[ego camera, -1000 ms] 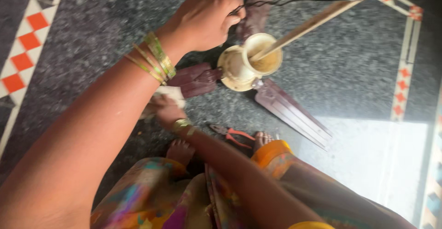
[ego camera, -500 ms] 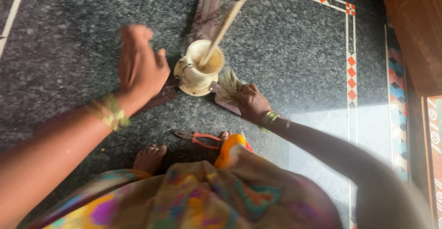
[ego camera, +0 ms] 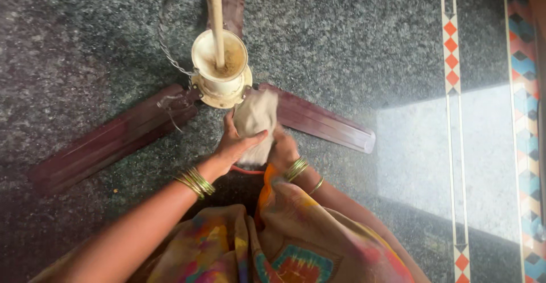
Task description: The person sits on the floor and repairs a ceiling fan lying on its side. They wipe the fan motor housing with a cloth, then use a screwdriver to tighten screws on the motor casing. The person also handles a fan blade and pliers during the process.
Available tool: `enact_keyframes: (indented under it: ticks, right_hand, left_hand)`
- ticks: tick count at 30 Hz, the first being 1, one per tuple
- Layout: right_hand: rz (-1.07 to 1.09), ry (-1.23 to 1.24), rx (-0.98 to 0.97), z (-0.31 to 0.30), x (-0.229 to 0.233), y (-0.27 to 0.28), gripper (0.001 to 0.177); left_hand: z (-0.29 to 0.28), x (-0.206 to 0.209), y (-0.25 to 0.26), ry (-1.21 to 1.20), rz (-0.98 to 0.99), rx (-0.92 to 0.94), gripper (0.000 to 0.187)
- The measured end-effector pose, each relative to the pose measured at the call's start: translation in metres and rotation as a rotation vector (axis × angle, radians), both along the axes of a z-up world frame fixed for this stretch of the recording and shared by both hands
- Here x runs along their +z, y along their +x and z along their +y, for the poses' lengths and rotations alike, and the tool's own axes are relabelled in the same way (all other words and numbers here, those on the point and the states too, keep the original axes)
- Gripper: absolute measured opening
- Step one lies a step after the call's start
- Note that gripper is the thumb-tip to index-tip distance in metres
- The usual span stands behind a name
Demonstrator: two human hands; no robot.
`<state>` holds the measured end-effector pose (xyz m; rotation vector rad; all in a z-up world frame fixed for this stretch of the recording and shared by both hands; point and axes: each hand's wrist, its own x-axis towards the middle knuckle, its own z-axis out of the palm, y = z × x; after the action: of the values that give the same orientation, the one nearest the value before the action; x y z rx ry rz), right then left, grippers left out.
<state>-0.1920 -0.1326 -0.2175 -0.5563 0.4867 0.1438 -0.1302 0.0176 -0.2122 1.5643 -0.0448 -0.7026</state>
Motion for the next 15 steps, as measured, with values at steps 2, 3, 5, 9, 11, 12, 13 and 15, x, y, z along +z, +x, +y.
enact_keyframes:
  ticks: [2, 3, 5, 9, 11, 12, 13, 15]
  right_hand:
    - [-0.042, -0.043, 0.299, 0.008, -0.005, -0.014, 0.042]
    - [-0.046, -0.329, 0.424, 0.001, -0.012, -0.015, 0.042]
    - [-0.037, -0.886, 0.667, -0.017, -0.035, -0.031, 0.042]
    - [-0.088, -2.076, 0.731, -0.080, -0.085, -0.067, 0.025]
    - [0.376, -2.068, 0.746, -0.106, -0.109, -0.095, 0.050]
    - [0.456, -2.006, 0.905, -0.116, -0.122, -0.106, 0.047]
    - [0.534, -1.935, 1.062, -0.122, -0.134, -0.114, 0.044]
    - [0.525, -1.867, 1.107, -0.131, -0.153, -0.119, 0.038]
  left_hand:
    - [0.003, -0.021, -0.006, -0.028, -0.055, 0.004, 0.075]
    - [0.007, -0.031, -0.001, 0.150, -0.135, -0.063, 0.068]
    - [0.035, -0.043, 0.008, 0.521, -0.276, -0.208, 0.056]
    - [0.091, -0.036, 0.052, 0.975, -0.600, -0.651, 0.050]
    - [0.106, -0.028, 0.061, 1.190, -0.444, -0.921, 0.055]
    - [0.113, -0.024, 0.065, 1.297, -0.356, -1.050, 0.057]
    - [0.112, -0.024, 0.064, 1.257, -0.302, -1.109, 0.064]
    - [0.104, -0.026, 0.064, 1.174, -0.200, -1.217, 0.078]
